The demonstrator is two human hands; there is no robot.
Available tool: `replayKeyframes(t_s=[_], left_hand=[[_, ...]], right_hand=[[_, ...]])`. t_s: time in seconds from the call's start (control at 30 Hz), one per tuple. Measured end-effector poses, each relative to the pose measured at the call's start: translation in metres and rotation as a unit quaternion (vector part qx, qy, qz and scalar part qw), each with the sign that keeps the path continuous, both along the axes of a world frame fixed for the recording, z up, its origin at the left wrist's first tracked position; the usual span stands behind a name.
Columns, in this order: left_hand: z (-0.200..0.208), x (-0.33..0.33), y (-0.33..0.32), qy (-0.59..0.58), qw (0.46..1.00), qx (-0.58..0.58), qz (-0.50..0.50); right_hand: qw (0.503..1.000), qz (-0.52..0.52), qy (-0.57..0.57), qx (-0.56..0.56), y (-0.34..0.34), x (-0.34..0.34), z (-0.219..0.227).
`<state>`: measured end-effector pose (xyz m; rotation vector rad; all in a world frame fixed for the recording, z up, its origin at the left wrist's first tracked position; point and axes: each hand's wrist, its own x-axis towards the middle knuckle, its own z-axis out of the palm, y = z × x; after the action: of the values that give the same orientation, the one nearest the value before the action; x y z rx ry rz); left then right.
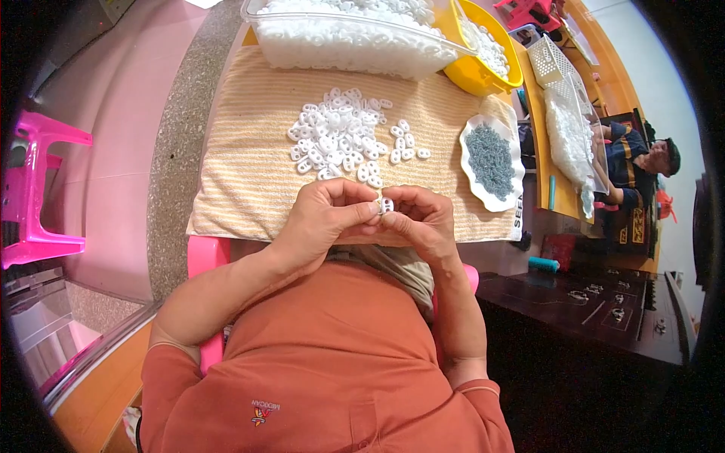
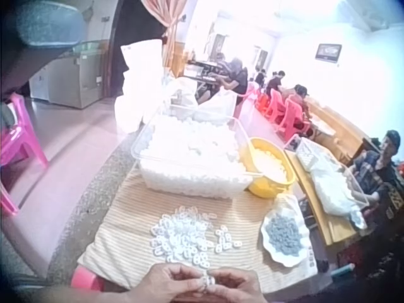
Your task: Stringing small white plastic components onto a thin black cord in a workshop setting.
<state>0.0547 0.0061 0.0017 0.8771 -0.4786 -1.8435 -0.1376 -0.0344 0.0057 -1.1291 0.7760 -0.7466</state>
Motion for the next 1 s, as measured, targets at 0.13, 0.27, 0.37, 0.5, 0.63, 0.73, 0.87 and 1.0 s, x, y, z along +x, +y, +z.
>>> replayKeyframes(t_s=[0.13,0.27,0.37,0.5,0.63,0.73,0.87,1.0], left_hand=[[0.0008,0.0005,0.0004,0.015,1.000,0.003,-0.002],[0.0002,0.0009,0.0002,0.026,0.999,0.019,-0.001],[0.0030,0.0011,0.0004,0.028,0.999,0.027,0.000],[0.0043,0.0014,-0.0004,0.020,0.999,0.042,-0.003],[0.0030,0.0021,0.0002,0.026,0.999,0.047,-0.005],[0.0044,0.0024,-0.0002,0.031,0.998,0.059,-0.008],[0.0031,0.0023,-0.0012,0.034,0.997,0.072,-0.012],[0.0034,0.0019,-0.0022,0.043,0.995,0.087,-0.013]], right_hand=[[1.000,0.000,-0.017,0.023,0.0006,0.0007,0.0009],[1.000,-0.005,-0.012,0.002,0.0003,0.0009,-0.0008],[0.998,-0.017,-0.024,0.048,0.0025,0.0053,0.0078],[1.000,-0.019,0.006,0.018,0.0014,0.0019,0.0013],[0.999,-0.022,-0.022,0.032,0.0023,0.0056,0.0054],[0.998,-0.026,-0.033,0.039,0.0031,0.0055,0.0052],[0.999,-0.024,-0.010,0.036,0.0023,0.0048,0.0055],[0.999,-0.020,0.008,0.024,0.0009,0.0032,0.0035]])
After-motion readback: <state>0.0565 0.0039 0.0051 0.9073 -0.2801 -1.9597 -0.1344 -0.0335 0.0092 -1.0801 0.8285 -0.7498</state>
